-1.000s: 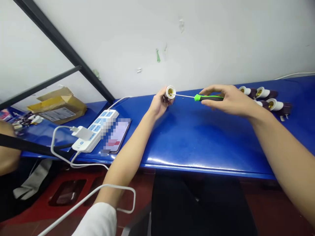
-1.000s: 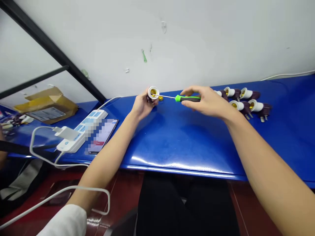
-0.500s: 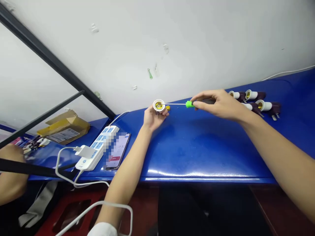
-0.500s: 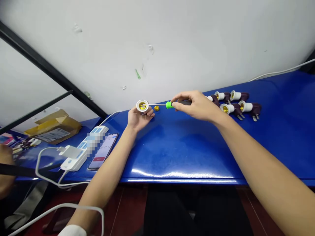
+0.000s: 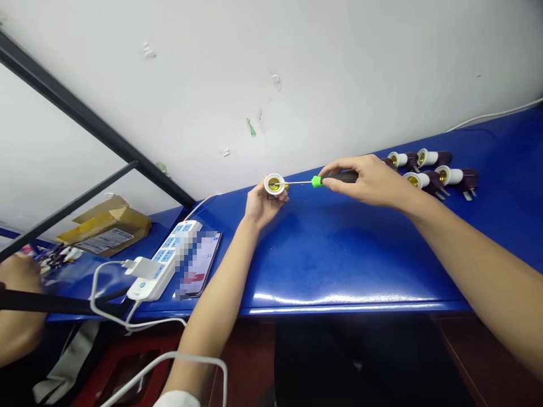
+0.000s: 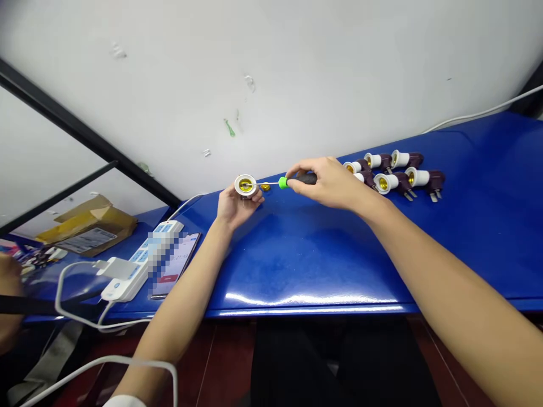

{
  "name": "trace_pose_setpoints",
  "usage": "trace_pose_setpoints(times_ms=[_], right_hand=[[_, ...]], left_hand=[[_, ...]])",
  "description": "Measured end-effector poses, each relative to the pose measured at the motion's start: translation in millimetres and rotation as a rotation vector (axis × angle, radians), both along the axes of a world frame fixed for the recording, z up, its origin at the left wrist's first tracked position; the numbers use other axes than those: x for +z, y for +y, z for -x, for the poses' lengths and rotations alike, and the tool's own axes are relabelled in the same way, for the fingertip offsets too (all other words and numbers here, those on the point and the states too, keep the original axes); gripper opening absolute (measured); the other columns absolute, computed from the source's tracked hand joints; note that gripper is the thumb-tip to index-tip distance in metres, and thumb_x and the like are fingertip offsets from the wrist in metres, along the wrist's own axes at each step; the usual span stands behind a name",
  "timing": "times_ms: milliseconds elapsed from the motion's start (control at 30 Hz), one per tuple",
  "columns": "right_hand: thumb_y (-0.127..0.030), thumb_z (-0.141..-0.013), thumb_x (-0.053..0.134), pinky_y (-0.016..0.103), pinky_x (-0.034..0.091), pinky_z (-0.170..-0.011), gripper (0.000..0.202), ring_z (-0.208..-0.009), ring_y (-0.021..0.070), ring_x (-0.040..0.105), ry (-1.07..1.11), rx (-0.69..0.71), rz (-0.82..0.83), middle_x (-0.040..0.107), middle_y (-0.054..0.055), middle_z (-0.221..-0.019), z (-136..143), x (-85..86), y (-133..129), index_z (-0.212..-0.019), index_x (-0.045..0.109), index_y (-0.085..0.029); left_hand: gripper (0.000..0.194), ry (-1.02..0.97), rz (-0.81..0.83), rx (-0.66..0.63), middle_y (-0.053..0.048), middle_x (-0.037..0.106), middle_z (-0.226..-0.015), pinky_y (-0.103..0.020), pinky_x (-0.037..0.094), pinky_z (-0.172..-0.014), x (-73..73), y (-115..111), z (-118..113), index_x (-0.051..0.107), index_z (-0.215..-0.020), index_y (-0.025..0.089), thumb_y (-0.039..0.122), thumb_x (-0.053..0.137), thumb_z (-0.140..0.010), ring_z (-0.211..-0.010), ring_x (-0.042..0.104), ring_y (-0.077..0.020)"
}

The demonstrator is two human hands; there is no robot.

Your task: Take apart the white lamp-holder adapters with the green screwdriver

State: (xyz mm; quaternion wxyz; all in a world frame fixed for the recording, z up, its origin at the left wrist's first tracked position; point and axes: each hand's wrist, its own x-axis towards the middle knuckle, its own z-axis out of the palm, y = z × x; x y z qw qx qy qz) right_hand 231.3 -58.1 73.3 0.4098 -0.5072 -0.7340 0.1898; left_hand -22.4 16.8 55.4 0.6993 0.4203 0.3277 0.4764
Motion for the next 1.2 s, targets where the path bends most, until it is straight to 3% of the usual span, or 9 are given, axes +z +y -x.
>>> trace_pose_setpoints(times_ms=[600,900,1100,1200], right_hand=[[-0.042,-0.09,0.068,0.032,0.047,-0.069,0.029,-0.078,0.0208,0.07,0.016,0.007,0.009,0.083,0.004,-0.097,-1.0,-1.2,0.6,-0.105,0.084,-0.024],[-0.042,-0.09,0.067,0.032,0.05,-0.073,0.028,-0.079,0.0214,0.07,-0.01,0.0,0.036,0.082,0.004,-0.096,-0.3,0.2,0.0,-0.104,0.084,-0.025],[-0.043,-0.087,0.07,0.034,0.053,-0.078,0.037,-0.091,0.026,0.074,-0.134,0.029,0.159,0.083,0.007,-0.11,-5.3,-5.8,7.4,-0.115,0.083,-0.024],[-0.052,-0.092,0.066,0.034,0.053,-0.074,0.038,-0.085,0.0255,0.074,-0.197,0.104,0.287,0.082,0.007,-0.097,-9.2,-8.7,11.6,-0.111,0.082,-0.023]], left_hand=[[0.041,0.0,-0.007,-0.021,-0.006,0.056,-0.068,-0.028,0.047,-0.06,-1.1,1.0,0.2,0.061,-0.072,0.017,0.035,0.047,-0.106,-0.058,0.05,-0.0146],[0.039,0.041,-0.02,-0.012,-0.005,0.06,-0.07,-0.029,0.047,-0.061,-4.4,3.9,1.2,0.062,-0.072,0.018,0.038,0.054,-0.104,-0.057,0.051,-0.0137],[0.025,0.177,-0.217,0.164,-0.001,0.061,-0.073,-0.023,0.044,-0.058,-14.7,12.0,-0.7,0.066,-0.079,0.018,0.031,0.066,-0.1,-0.06,0.056,-0.0108],[0.02,0.218,-0.273,0.249,0.001,0.063,-0.074,-0.021,0.043,-0.057,-19.0,15.3,-2.4,0.068,-0.084,0.02,0.034,0.076,-0.095,-0.059,0.055,-0.0091]])
